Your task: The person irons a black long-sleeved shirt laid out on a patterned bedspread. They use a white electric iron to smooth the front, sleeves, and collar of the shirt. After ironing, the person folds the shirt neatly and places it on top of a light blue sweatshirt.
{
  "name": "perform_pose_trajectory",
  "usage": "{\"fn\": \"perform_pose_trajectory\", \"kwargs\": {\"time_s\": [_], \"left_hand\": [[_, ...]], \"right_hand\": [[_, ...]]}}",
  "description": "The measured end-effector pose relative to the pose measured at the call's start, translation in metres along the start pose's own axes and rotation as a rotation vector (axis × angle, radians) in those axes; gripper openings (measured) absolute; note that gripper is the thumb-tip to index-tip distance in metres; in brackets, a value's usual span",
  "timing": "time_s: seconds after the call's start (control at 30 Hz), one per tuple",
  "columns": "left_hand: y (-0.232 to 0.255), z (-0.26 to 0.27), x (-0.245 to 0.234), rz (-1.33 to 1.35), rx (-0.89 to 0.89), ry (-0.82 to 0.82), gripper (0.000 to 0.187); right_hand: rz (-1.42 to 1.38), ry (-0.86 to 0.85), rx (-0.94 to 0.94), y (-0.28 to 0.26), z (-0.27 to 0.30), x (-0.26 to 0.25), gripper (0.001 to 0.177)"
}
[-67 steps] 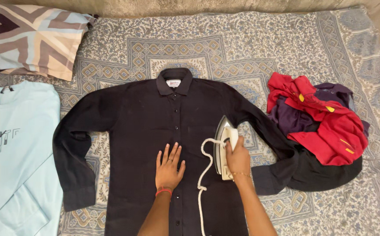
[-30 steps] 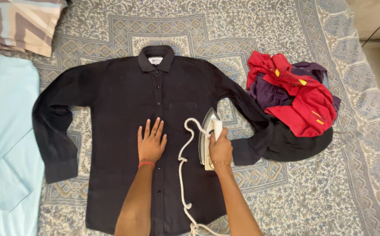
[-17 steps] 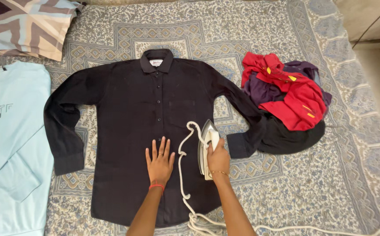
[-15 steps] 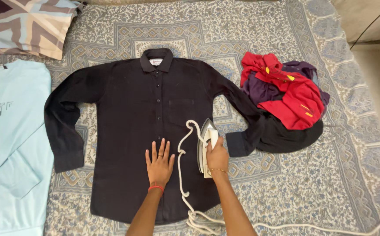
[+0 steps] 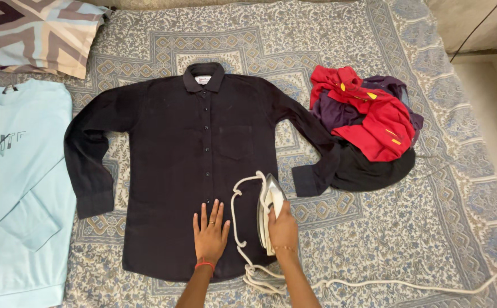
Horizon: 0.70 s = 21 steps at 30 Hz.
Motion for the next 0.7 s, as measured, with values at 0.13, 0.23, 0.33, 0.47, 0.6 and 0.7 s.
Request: {"fn": "perform_pose_trajectory", "kwargs": {"time_s": [0.13, 0.23, 0.33, 0.47, 0.6, 0.7], "left_hand": [[0.002, 0.011, -0.007, 0.066, 0.020, 0.019, 0.056], [0.009, 0.023, -0.015, 0.128, 0.073, 0.010, 0.056], [0.017, 0.041, -0.032, 0.195, 0.171, 0.018, 0.053], [0.021, 0.049, -0.035, 0.229, 0.092, -0.393, 0.053], [0.023, 0.050, -0.042, 0.236, 0.114, -0.352, 0.046], [0.024, 0.056, -0.043, 0.275, 0.088, -0.336, 0.040]], "right_hand": [[0.004, 0.024, -0.062, 0.000, -0.008, 0.003, 0.037], [0.020, -0.004, -0.060, 0.008, 0.006, 0.003, 0.039], [0.039, -0.039, -0.055, 0.018, 0.032, 0.002, 0.042], [0.045, -0.012, -0.112, 0.016, 0.029, 0.001, 0.044], [-0.015, -0.081, -0.088, 0.001, -0.007, 0.005, 0.039], [0.031, -0.051, -0.098, -0.007, -0.018, 0.003, 0.049]]}}
Point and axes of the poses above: each hand's wrist, its own z-axis away from the middle knuckle, its own x-axis out of the palm, y = z × x, the point moved 4 cm from there along -z, towards the middle knuckle, and after that the axes turned 5 degrees about y, right-handed, at the moved point
